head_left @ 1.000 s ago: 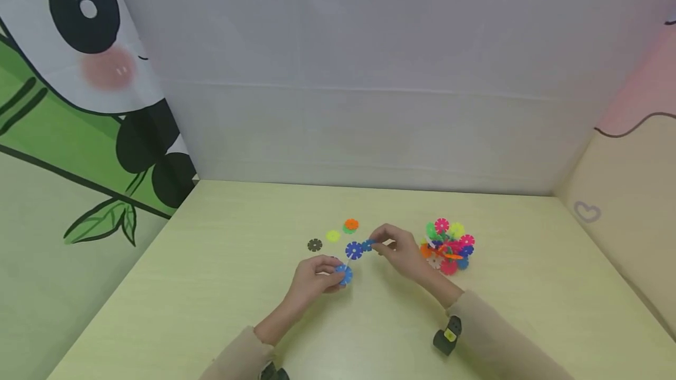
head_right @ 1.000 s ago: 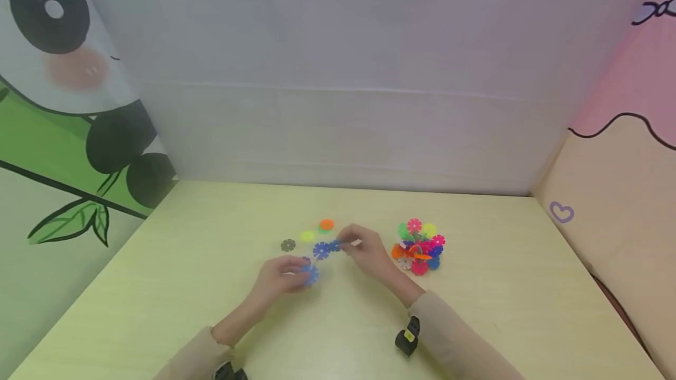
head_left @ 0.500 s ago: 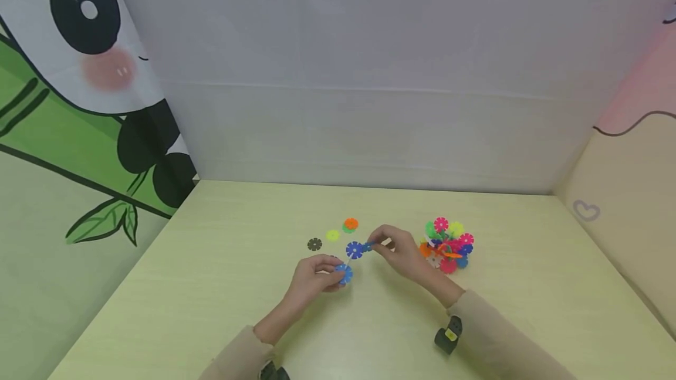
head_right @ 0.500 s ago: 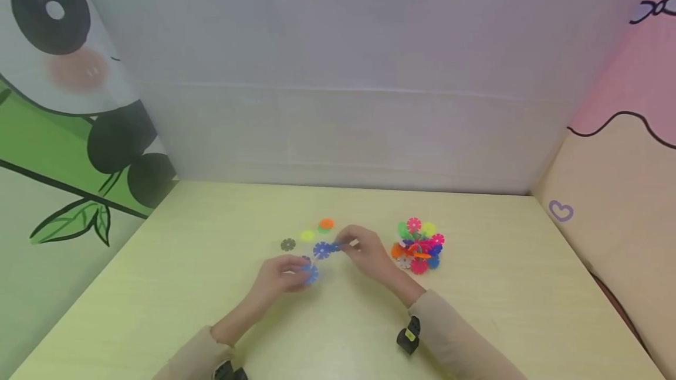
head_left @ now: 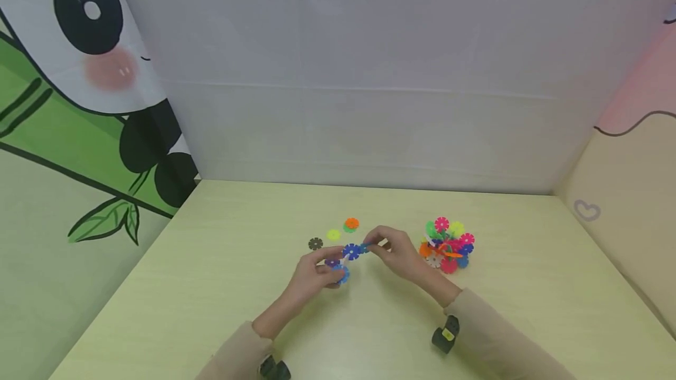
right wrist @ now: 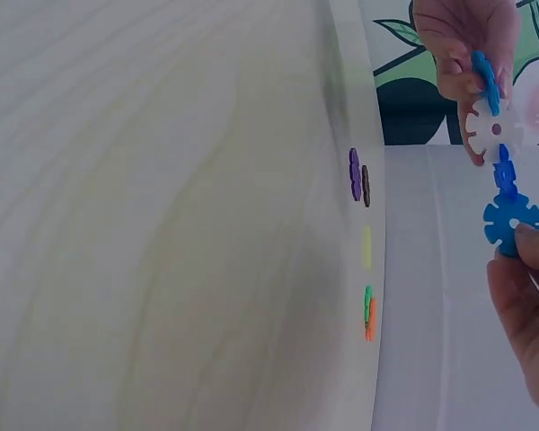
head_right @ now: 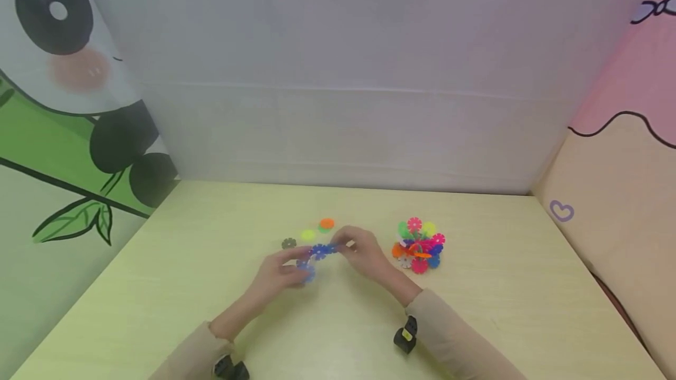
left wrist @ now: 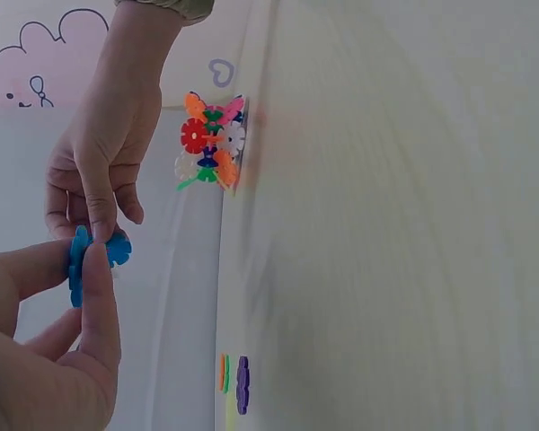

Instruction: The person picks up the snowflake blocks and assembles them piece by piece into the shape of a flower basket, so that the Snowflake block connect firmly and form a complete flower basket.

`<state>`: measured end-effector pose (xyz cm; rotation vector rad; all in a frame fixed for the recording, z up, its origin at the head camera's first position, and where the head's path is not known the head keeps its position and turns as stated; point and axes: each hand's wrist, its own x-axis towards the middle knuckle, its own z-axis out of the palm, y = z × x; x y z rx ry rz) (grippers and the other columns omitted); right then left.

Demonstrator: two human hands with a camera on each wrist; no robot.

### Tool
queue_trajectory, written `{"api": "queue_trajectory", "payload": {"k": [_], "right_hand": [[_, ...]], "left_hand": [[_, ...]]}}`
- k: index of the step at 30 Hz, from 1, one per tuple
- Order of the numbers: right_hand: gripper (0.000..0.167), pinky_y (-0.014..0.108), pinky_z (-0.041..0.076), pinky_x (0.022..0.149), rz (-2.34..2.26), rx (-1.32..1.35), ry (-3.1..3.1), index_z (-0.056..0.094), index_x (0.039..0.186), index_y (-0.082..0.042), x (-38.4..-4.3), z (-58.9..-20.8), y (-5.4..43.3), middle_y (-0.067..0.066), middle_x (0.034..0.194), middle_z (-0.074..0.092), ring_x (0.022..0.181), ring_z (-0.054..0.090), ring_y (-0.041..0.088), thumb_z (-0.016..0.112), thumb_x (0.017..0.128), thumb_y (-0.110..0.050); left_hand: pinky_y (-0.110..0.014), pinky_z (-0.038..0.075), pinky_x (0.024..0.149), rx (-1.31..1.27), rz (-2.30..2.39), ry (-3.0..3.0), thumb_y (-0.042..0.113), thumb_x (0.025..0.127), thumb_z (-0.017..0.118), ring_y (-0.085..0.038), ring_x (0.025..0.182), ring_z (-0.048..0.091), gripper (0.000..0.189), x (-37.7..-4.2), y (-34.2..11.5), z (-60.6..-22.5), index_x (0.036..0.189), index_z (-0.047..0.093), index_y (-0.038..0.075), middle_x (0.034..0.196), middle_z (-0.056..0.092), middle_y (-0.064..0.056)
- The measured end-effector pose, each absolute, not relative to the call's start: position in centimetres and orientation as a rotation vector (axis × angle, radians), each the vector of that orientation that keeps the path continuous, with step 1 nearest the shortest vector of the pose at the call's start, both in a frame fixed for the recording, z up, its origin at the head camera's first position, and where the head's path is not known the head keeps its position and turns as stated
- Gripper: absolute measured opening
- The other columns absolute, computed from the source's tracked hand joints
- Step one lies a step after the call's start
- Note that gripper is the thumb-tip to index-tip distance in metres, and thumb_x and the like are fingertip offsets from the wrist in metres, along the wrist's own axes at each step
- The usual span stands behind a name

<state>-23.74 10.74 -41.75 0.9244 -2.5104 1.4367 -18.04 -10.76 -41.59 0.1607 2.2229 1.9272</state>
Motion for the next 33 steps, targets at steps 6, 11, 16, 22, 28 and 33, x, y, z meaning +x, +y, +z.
{"api": "queue_trajectory", "payload": {"k": [6,11,16,22,28,33], "right_hand": [[0.01,0.02,0.056,0.072,1.44,0.913,-2.491,0.069,0.095,-0.003,-23.6,-41.8,10.4,0.011,0.094,0.074,0.088,0.069,0.025,0.066,0.088,0.004],[0.01,0.021,0.057,0.072,1.447,0.904,-2.446,0.069,0.096,-0.003,-23.7,-41.8,10.1,0.012,0.094,0.074,0.086,0.069,0.025,0.066,0.088,0.004],[0.01,0.023,0.058,0.071,1.45,0.914,-2.423,0.069,0.095,-0.003,-23.6,-41.7,9.8,0.011,0.093,0.074,0.085,0.07,0.025,0.067,0.088,0.004],[0.01,0.023,0.058,0.072,1.423,0.964,-2.424,0.069,0.095,-0.003,-23.2,-41.4,9.6,0.011,0.092,0.074,0.085,0.07,0.024,0.068,0.087,0.004],[0.01,0.022,0.059,0.07,1.332,1.087,-2.36,0.071,0.092,-0.002,-23.1,-41.2,9.7,0.01,0.088,0.074,0.081,0.071,0.022,0.069,0.085,0.006],[0.01,0.022,0.06,0.071,1.318,1.143,-2.297,0.072,0.088,0.0,-23.1,-41.3,9.7,0.011,0.084,0.073,0.077,0.071,0.022,0.069,0.084,0.009]], "left_hand": [[-0.027,0.061,0.072,0.155,1.863,2.279,0.007,0.093,0.065,-0.007,0.08,0.066,0.048,-18.7,-10.3,-41.3,0.138,0.053,-0.003,0.127,0.06,-0.027],[-0.021,0.056,0.065,0.038,1.886,2.354,0.015,0.101,0.054,-0.007,0.08,0.059,0.036,-19.2,-10.0,-41.2,0.133,0.059,0.001,0.116,0.065,-0.019],[-0.015,0.048,0.06,-0.009,1.911,2.395,0.009,0.099,0.054,-0.005,0.073,0.055,0.031,-19.7,-9.9,-41.0,0.127,0.063,-0.003,0.102,0.07,-0.02],[-0.014,0.047,0.062,0.012,1.9,2.414,0.005,0.093,0.062,-0.008,0.073,0.058,0.026,-19.7,-9.9,-40.7,0.116,0.068,-0.005,0.098,0.073,-0.021],[-0.015,0.048,0.062,-0.052,1.894,2.433,0.002,0.091,0.064,-0.006,0.068,0.057,0.023,-19.6,-9.7,-40.5,0.111,0.071,-0.006,0.093,0.073,-0.02],[-0.019,0.055,0.066,-0.104,1.911,2.439,-0.001,0.089,0.065,-0.014,0.074,0.067,0.02,-19.4,-9.4,-40.4,0.107,0.072,-0.006,0.091,0.075,-0.019]]}}
